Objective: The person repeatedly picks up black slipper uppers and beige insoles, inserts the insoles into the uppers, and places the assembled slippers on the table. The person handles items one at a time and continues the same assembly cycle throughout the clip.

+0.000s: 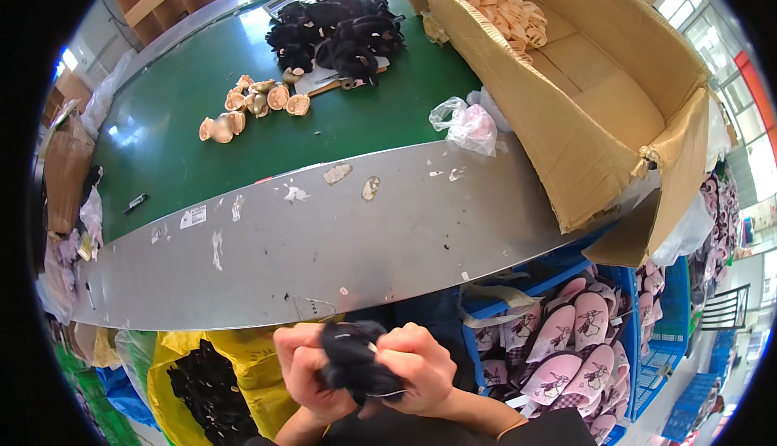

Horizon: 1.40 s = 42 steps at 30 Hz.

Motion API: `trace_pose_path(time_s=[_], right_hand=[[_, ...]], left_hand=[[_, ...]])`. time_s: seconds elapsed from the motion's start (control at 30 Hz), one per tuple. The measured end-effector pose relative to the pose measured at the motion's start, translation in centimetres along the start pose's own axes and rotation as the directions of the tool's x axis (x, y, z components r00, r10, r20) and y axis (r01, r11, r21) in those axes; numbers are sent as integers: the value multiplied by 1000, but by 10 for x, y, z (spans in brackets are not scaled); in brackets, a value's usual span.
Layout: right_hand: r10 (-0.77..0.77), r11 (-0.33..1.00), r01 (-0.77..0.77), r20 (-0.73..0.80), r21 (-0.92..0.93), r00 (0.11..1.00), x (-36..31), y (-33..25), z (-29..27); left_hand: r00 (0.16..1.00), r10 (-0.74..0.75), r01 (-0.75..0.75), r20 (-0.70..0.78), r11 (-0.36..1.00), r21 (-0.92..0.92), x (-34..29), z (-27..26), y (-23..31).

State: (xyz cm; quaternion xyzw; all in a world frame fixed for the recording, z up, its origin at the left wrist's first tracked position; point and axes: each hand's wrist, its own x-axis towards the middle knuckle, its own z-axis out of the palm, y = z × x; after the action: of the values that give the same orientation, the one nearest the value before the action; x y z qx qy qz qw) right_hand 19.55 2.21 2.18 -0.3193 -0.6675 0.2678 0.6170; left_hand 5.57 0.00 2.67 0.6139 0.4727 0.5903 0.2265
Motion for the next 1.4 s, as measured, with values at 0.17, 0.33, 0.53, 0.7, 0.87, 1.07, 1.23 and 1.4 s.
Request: trace_pose_path(time_s=[0.17, 0.33, 0.53, 0.7, 0.87, 1.07, 1.23, 1.4], right_hand=[[52, 976, -27, -112, 218, 992, -21, -10, -1], [104, 994, -107, 105, 30, 989, -7, 13, -5], [258, 949, -307, 394, 67, 882, 12, 9, 24], [516, 813, -579, 389, 57, 763, 11, 7, 26], [602, 646, -734, 450, 211, 659, 17, 19, 17], [576, 563, -757, 499, 333, 647, 12, 22, 23], [683, 552, -827, 511, 107, 522, 14, 21, 25], [644, 497, -861, 620, 106, 448, 10, 23, 22]], left_hand=[[804, -356, 319, -477, 934, -159, 6, -13, -28], [882, -187, 210, -433, 978, 5, 3, -42, -45], [989, 114, -66, -95, 912, 404, -21, -19, -36], [986, 131, -78, -106, 912, 403, -24, -15, -36], [928, -323, 250, -184, 909, -334, -23, -17, -27], [914, -404, 369, -47, 872, -322, -13, -28, -29], [802, -596, 523, 31, 676, -519, -8, -31, -27], [761, -645, 536, 70, 564, -628, -13, -33, -32]])
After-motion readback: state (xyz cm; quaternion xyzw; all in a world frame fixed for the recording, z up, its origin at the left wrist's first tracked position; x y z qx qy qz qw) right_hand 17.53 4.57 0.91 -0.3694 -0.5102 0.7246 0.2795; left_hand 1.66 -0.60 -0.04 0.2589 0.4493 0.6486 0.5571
